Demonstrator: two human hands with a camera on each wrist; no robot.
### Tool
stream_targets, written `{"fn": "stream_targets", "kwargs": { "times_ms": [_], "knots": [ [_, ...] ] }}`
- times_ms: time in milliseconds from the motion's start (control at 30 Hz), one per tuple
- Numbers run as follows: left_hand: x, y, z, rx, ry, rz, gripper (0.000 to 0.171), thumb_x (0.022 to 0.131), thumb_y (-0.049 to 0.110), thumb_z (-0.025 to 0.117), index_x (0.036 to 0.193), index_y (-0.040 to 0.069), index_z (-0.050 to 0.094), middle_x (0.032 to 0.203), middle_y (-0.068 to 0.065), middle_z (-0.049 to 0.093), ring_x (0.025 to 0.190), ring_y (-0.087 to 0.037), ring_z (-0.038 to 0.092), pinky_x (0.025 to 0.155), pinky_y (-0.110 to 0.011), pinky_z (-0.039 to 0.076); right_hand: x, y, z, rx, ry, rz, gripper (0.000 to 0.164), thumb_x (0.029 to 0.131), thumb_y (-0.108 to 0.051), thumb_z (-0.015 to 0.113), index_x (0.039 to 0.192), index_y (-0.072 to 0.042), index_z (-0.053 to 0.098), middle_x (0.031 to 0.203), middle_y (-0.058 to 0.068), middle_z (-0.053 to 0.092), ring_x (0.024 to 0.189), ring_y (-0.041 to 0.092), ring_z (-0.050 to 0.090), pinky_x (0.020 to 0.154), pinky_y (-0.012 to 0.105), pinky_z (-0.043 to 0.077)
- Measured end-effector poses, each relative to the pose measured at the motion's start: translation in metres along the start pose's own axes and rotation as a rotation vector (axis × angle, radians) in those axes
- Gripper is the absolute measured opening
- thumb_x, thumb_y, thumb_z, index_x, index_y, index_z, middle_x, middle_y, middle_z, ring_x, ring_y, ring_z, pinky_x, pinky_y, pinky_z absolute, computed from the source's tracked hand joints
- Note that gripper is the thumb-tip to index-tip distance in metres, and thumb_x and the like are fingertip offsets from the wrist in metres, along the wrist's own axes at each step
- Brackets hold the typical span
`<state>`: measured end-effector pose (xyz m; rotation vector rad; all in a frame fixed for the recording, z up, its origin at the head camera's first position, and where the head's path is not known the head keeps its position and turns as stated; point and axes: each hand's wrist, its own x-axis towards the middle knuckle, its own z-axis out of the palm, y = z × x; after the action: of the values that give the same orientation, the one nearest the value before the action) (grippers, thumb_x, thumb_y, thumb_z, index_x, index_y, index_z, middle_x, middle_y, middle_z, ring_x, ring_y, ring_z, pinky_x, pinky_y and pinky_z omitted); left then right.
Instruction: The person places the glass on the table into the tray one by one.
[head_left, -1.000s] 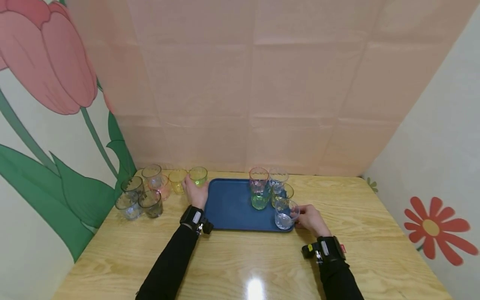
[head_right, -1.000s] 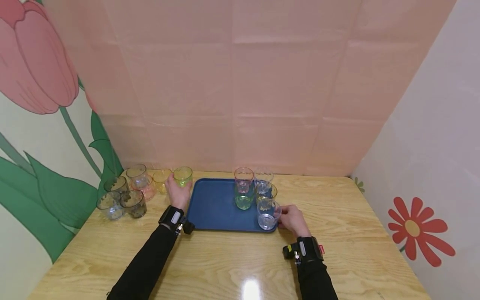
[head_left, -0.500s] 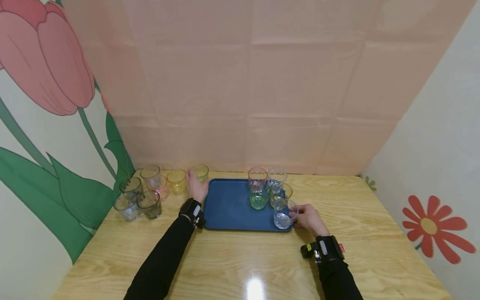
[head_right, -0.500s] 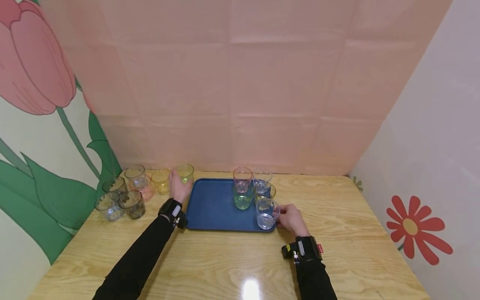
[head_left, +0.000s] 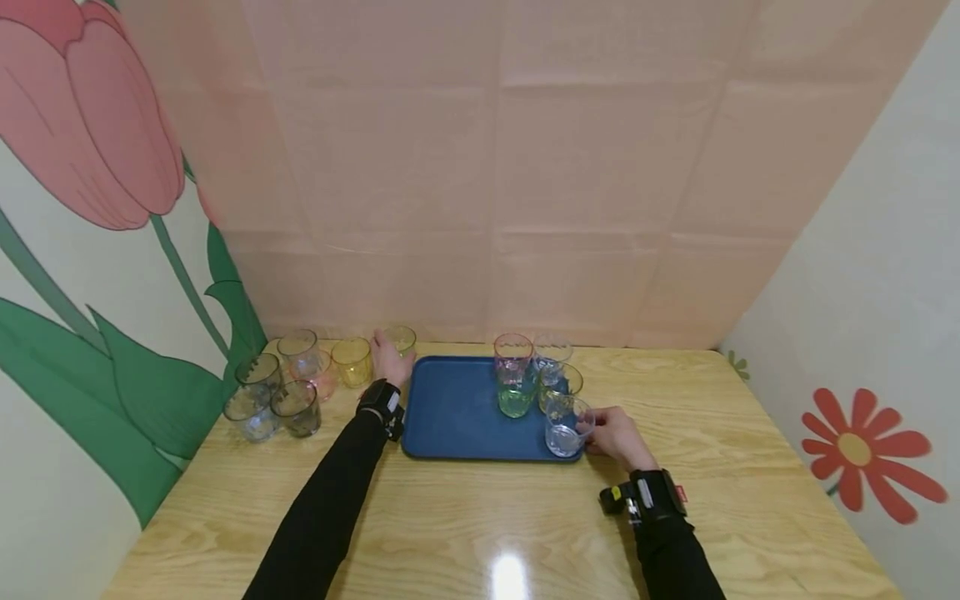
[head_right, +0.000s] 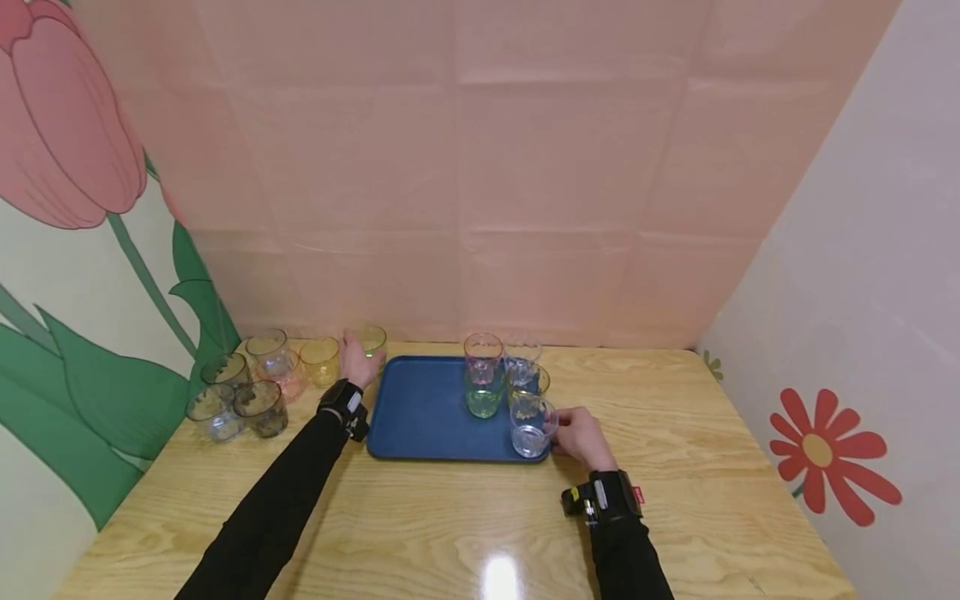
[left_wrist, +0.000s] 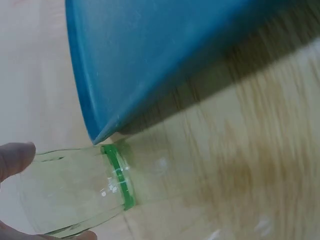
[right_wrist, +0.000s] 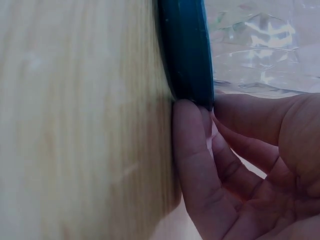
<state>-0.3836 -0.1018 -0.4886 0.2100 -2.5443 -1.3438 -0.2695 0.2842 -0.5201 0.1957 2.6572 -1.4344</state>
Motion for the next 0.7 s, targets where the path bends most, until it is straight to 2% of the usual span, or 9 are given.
{"fn": "stream_targets", "kwargs": {
  "times_ms": [267, 367, 567, 700],
  "knots": [
    [0.003, -0.002, 0.001, -0.025, 0.003, 0.015, 0.089, 0.089, 0.017, 0.071, 0.151, -0.011, 0.014, 0.151, -0.037, 0.023, 0.141, -0.047, 0.028, 0.115, -0.051, 0.029, 0.004, 0.0, -0.001, -0.04, -0.005, 0.025, 0.019, 0.094, -0.007, 0.063, 0.108, 0.004, 0.069, 0.098, 0.012, 0.067, 0.077, 0.016, 0.064, 0.065, 0.031, 0.058],
    [0.004, -0.006, 0.002, -0.015, 0.012, 0.034, 0.087, 0.089, 0.017, 0.071, 0.15, -0.012, 0.015, 0.148, -0.038, 0.025, 0.138, -0.049, 0.031, 0.113, -0.053, 0.032, 0.005, -0.002, -0.001, -0.032, -0.015, 0.023, 0.019, 0.094, -0.007, 0.062, 0.108, 0.004, 0.069, 0.097, 0.014, 0.067, 0.078, 0.016, 0.063, 0.066, 0.032, 0.058],
    [0.005, -0.01, 0.004, -0.025, 0.07, 0.1, 0.086, 0.087, 0.018, 0.074, 0.146, -0.014, 0.022, 0.139, -0.039, 0.031, 0.129, -0.05, 0.038, 0.109, -0.053, 0.036, 0.003, -0.004, -0.001, -0.03, -0.005, 0.025, 0.023, 0.094, -0.007, 0.062, 0.113, 0.005, 0.068, 0.104, 0.016, 0.068, 0.079, 0.016, 0.064, 0.067, 0.033, 0.059],
    [0.004, -0.008, 0.004, -0.057, 0.099, 0.103, 0.086, 0.082, 0.02, 0.08, 0.144, -0.009, 0.028, 0.137, -0.033, 0.035, 0.128, -0.046, 0.041, 0.107, -0.052, 0.039, 0.002, -0.001, -0.001, -0.028, -0.011, 0.022, 0.023, 0.094, -0.007, 0.062, 0.112, 0.005, 0.068, 0.103, 0.016, 0.068, 0.077, 0.015, 0.064, 0.066, 0.031, 0.058]
  ]
}}
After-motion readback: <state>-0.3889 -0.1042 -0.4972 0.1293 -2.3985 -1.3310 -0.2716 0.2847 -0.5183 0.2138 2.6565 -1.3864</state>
